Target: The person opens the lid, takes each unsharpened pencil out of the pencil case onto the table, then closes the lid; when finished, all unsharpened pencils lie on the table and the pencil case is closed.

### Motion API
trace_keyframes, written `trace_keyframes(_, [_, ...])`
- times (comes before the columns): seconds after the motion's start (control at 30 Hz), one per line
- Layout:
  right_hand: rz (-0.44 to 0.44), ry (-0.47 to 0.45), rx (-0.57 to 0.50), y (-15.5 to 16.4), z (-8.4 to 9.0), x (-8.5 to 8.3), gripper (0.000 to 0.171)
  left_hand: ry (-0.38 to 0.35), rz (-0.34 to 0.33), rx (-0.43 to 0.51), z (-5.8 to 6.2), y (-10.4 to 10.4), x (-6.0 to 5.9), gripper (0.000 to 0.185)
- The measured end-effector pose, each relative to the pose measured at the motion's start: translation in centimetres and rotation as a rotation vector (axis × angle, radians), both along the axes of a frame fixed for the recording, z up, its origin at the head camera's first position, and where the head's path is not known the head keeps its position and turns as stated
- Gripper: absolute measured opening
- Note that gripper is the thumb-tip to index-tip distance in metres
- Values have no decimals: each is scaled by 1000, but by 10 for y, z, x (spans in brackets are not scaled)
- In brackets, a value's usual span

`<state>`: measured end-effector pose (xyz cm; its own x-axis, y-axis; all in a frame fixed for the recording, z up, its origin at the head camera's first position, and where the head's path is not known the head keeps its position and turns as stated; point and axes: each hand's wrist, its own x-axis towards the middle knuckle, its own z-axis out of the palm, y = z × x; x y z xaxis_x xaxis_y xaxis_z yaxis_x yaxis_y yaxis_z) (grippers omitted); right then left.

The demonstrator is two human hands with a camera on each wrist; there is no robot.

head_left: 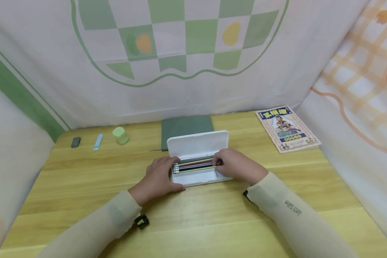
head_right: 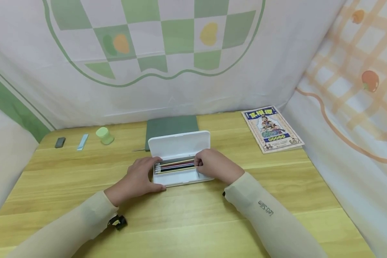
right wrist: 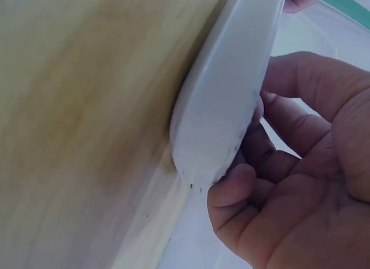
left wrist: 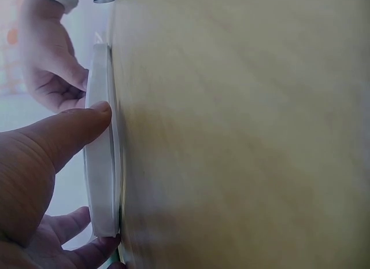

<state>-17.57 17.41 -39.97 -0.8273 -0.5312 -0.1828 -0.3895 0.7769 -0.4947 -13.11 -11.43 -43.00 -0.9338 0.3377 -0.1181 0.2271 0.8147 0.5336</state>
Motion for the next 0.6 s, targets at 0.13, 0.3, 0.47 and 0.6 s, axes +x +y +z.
trace_keyframes(0.13, [-1, -19, -24, 3, 0, -1, 8, 1, -5, 1, 0, 0, -1, 98])
trace_keyframes(0.3, [-22, -50, -82, 8, -1, -4, 5, 1, -8, 2, 1, 0, -3, 98])
trace_keyframes(0.47, [-68, -72, -163, 16, -1, -4, 10, -10, -5, 5, 1, 0, -2, 97])
trace_keyframes(0.6, [-107, -53, -216, 23, 2, 1, 11, -17, -4, 6, 0, 0, -1, 98])
